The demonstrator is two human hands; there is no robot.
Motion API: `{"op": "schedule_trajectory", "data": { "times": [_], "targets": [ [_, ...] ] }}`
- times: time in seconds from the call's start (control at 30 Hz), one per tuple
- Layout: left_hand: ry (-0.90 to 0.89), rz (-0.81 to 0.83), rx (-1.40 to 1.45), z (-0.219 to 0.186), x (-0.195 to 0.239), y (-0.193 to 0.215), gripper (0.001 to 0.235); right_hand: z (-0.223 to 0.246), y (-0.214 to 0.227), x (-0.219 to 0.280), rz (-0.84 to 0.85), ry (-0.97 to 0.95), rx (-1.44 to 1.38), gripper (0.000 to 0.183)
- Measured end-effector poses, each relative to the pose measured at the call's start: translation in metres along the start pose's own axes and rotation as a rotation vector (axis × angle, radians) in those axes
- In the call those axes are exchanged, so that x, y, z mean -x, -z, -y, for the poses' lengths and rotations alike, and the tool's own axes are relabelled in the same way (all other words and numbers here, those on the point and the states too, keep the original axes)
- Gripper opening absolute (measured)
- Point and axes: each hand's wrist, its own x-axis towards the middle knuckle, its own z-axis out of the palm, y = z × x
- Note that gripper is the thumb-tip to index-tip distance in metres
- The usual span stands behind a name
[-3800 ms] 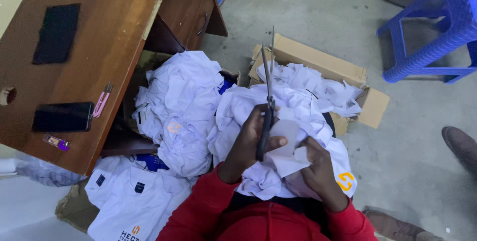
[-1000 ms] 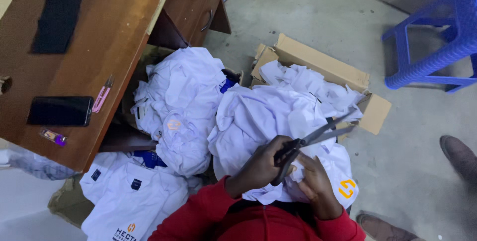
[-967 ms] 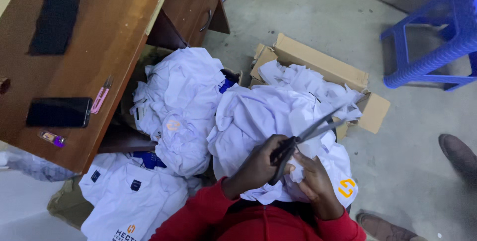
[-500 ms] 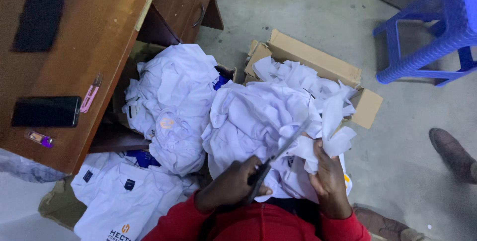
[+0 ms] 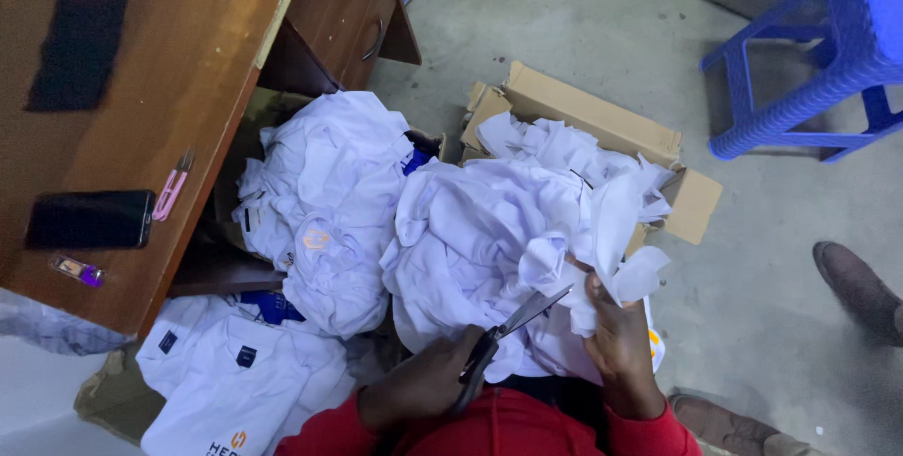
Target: The person sits on the floor and uses scissors to cut tags and labels off white t-shirts. They pick up shirts from a pile, cut the tags, and place the shirts into a cardboard box.
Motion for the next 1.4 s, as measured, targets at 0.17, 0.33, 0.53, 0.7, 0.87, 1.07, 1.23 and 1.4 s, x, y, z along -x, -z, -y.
{"op": "schedule_trajectory", "data": {
  "times": [0.17, 0.33, 0.53, 0.7, 0.87, 1.07, 1.23, 1.4],
  "targets": [
    [0.010, -0.085, -0.097, 0.002, -0.006, -0.007, 0.035, -0.045, 0.050, -0.010, 0.058, 0.002, -0.052, 0.044],
    [0.011, -0.077, -0.113, 0.004, -0.003, -0.012, 0.021, -0.019, 0.018, 0.006, -0.012, 0.014, -0.033, 0.035],
    [0.159, -0.040, -0.001, -0.021, -0.003, -0.008, 0.032, -0.040, 0.024, 0.012, -0.140, -0.057, 0.207, 0.032],
    [0.093, -0.105, -0.004, -0.012, -0.004, -0.007, 0.029, -0.005, 0.009, 0.029, 0.453, 0.567, 0.938, 0.072],
    [0.152, -0.452, 0.071, -0.033, -0.039, 0.019, 0.073, -0.016, 0.017, 0.003, -0.141, 0.013, 0.058, 0.039],
    [-0.379, -0.731, -0.324, 0.029, -0.158, -0.023, 0.093, 0.006, 0.009, -0.001, -0.291, 0.084, -0.055, 0.017],
    [-0.151, -0.740, 0.034, 0.055, -0.163, 0.006, 0.034, -0.001, 0.056, 0.000, 0.032, 0.627, 0.999, 0.036],
    [0.027, -0.778, 0.564, 0.087, -0.062, 0.108, 0.057, 0.001, 0.038, -0.004, 0.105, 0.621, 0.920, 0.036]
  ]
}}
